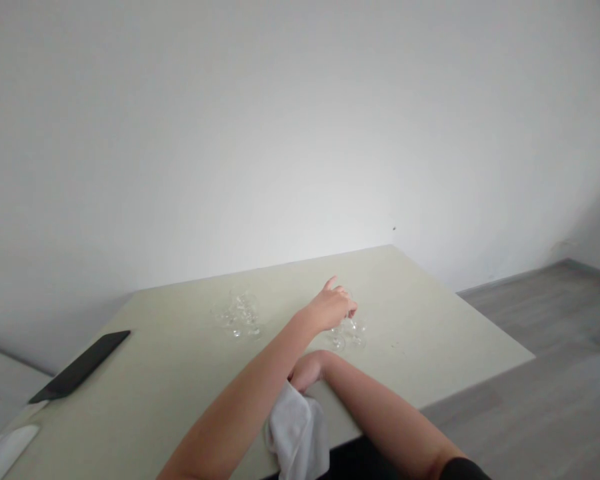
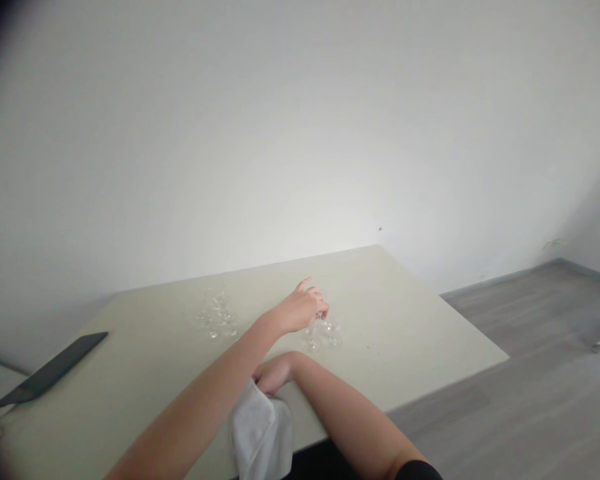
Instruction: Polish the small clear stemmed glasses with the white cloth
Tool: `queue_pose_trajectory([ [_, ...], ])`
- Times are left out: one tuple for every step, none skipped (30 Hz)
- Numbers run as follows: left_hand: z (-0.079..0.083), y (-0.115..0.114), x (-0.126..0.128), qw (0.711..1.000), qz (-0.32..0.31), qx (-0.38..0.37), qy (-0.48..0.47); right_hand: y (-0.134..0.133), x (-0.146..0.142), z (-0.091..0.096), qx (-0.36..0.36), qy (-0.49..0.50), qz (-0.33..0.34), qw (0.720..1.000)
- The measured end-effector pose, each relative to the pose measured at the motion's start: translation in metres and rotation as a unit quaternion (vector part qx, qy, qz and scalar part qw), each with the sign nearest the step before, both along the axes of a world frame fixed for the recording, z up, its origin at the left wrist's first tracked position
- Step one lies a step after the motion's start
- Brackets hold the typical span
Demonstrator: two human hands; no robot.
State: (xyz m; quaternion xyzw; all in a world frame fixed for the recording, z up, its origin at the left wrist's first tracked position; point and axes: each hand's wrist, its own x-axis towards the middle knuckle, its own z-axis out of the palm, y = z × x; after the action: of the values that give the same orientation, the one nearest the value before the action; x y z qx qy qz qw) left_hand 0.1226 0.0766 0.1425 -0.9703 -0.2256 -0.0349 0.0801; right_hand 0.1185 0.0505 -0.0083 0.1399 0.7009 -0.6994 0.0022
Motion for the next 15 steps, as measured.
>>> queue_pose_trajectory([
  [0.001,-0.001,-0.003,1.0,-0.005,0.004,0.003,0.001,-0.001,-0.001,-0.013,-0.005,0.025,1.0],
  [0.003,-0.002,-0.007,1.0,-0.009,0.006,0.006,0.002,-0.001,-0.001,-0.023,-0.007,0.051,0.998],
  [0.005,-0.003,-0.011,1.0,-0.012,0.008,0.007,0.003,-0.002,-0.001,-0.027,-0.005,0.073,0.997],
  [0.007,-0.004,-0.017,1.0,-0.012,0.008,0.005,0.003,-0.003,-0.001,-0.024,0.0,0.086,0.996],
  [0.009,-0.006,-0.024,1.0,-0.008,0.009,0.0,0.003,-0.004,0.001,-0.014,0.005,0.092,0.996],
  [0.011,-0.008,-0.031,1.0,-0.001,0.01,-0.008,0.003,-0.004,0.002,-0.002,0.007,0.092,0.996],
  [0.013,-0.011,-0.04,1.0,0.011,0.011,-0.018,0.003,-0.004,0.004,0.009,0.008,0.09,0.996],
  [0.016,-0.015,-0.05,0.999,0.026,0.012,-0.03,0.002,-0.004,0.007,0.018,0.007,0.086,0.996],
  [0.019,-0.019,-0.06,0.998,0.044,0.012,-0.044,0.001,-0.004,0.01,0.026,0.004,0.083,0.996],
  [0.021,-0.025,-0.071,0.996,0.067,0.013,-0.061,0.001,-0.004,0.012,0.033,0.0,0.084,0.996],
  [0.024,-0.031,-0.083,0.993,0.09,0.014,-0.076,0.0,-0.003,0.014,0.038,-0.004,0.087,0.995],
  [0.027,-0.037,-0.094,0.989,0.113,0.014,-0.09,0.0,-0.003,0.015,0.042,-0.007,0.091,0.995],
  [0.03,-0.044,-0.106,0.985,0.137,0.012,-0.102,-0.001,-0.003,0.016,0.045,-0.009,0.096,0.994],
  [0.031,-0.05,-0.117,0.981,0.16,0.006,-0.109,-0.001,-0.003,0.016,0.045,-0.008,0.099,0.994],
  [0.032,-0.056,-0.128,0.976,0.185,-0.003,-0.11,-0.001,-0.003,0.015,0.043,-0.008,0.102,0.994],
])
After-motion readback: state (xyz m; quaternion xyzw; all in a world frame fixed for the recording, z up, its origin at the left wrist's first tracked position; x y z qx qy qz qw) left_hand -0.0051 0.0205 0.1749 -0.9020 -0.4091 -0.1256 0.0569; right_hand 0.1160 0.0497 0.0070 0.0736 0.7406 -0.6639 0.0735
